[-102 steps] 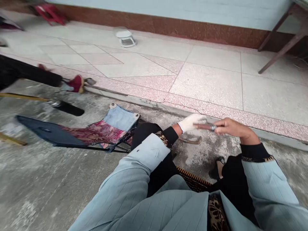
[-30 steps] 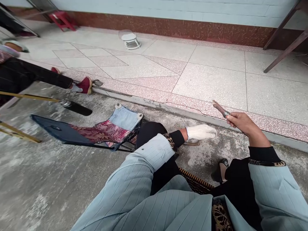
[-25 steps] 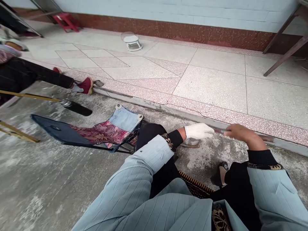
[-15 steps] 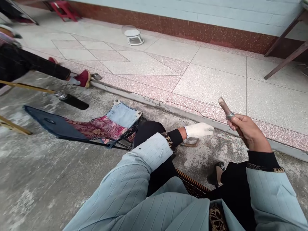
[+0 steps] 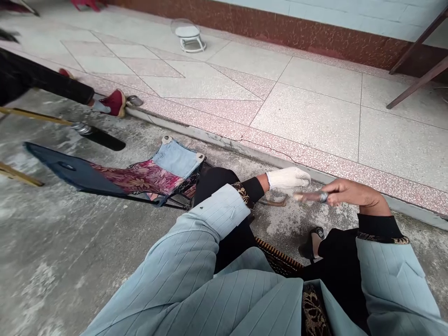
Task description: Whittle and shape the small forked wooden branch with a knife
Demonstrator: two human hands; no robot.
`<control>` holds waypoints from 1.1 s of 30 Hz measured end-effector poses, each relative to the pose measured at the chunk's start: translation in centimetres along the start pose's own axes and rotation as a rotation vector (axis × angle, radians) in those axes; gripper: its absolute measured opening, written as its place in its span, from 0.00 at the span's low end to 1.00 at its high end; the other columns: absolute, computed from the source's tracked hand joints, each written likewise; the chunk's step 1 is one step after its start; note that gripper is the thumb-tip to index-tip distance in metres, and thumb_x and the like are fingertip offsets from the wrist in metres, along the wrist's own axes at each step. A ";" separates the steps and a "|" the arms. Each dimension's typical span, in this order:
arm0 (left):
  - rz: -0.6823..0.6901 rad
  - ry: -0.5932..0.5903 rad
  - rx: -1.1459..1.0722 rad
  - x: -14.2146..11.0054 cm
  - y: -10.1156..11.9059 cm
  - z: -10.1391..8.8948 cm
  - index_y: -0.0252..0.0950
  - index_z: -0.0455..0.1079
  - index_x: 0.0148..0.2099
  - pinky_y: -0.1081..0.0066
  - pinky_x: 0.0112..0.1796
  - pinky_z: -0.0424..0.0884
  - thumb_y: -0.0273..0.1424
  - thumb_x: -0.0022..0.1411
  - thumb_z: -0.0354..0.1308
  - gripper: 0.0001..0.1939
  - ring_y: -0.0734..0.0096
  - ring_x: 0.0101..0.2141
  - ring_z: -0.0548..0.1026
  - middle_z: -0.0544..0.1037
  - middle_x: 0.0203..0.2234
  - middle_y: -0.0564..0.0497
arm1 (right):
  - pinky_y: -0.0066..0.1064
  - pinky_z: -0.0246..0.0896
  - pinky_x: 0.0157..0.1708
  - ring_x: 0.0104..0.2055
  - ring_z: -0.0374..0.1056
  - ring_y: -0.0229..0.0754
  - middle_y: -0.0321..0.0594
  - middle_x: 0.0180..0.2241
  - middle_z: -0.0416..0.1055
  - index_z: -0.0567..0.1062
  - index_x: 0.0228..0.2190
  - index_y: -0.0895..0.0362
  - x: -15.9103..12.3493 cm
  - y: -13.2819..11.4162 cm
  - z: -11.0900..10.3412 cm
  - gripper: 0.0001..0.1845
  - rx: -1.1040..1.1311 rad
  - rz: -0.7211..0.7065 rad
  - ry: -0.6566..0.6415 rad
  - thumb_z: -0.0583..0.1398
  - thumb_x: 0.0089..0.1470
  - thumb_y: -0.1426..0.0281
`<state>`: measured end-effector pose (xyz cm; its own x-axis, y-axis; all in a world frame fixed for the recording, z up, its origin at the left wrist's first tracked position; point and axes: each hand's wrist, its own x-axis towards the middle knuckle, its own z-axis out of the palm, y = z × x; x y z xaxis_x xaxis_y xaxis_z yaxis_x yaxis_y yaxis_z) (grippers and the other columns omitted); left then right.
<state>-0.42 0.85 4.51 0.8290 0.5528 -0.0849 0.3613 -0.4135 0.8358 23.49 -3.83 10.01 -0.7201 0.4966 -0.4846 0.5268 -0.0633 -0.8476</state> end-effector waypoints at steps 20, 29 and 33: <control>0.112 -0.063 0.349 2.5 1.5 -0.3 0.35 0.71 0.35 0.74 0.28 0.55 0.35 0.63 0.47 0.14 0.74 0.25 0.65 0.70 0.23 0.53 | 0.32 0.51 0.26 0.23 0.61 0.38 0.38 0.20 0.67 0.71 0.18 0.56 -0.5 2.7 -1.4 0.18 -0.351 0.354 0.217 0.59 0.50 0.56; 0.103 -0.003 0.213 4.8 2.2 -0.3 0.34 0.72 0.39 0.74 0.35 0.61 0.34 0.62 0.47 0.14 0.73 0.31 0.69 0.73 0.28 0.54 | 0.28 0.52 0.26 0.22 0.58 0.33 0.32 0.20 0.65 0.73 0.22 0.57 -1.7 1.7 -1.0 0.20 -0.143 0.090 0.009 0.59 0.51 0.53; 0.062 -0.015 0.000 4.7 2.2 0.4 0.32 0.71 0.38 0.74 0.33 0.62 0.36 0.61 0.51 0.13 0.75 0.29 0.68 0.73 0.28 0.53 | 0.27 0.52 0.27 0.24 0.59 0.33 0.34 0.23 0.67 0.74 0.26 0.58 -2.5 1.0 -0.5 0.19 -0.021 -0.040 0.118 0.60 0.51 0.54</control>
<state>4.44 2.25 5.67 0.8559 0.5155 -0.0413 0.3095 -0.4467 0.8395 26.08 -4.75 10.49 -0.6830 0.5973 -0.4204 0.5091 -0.0234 -0.8604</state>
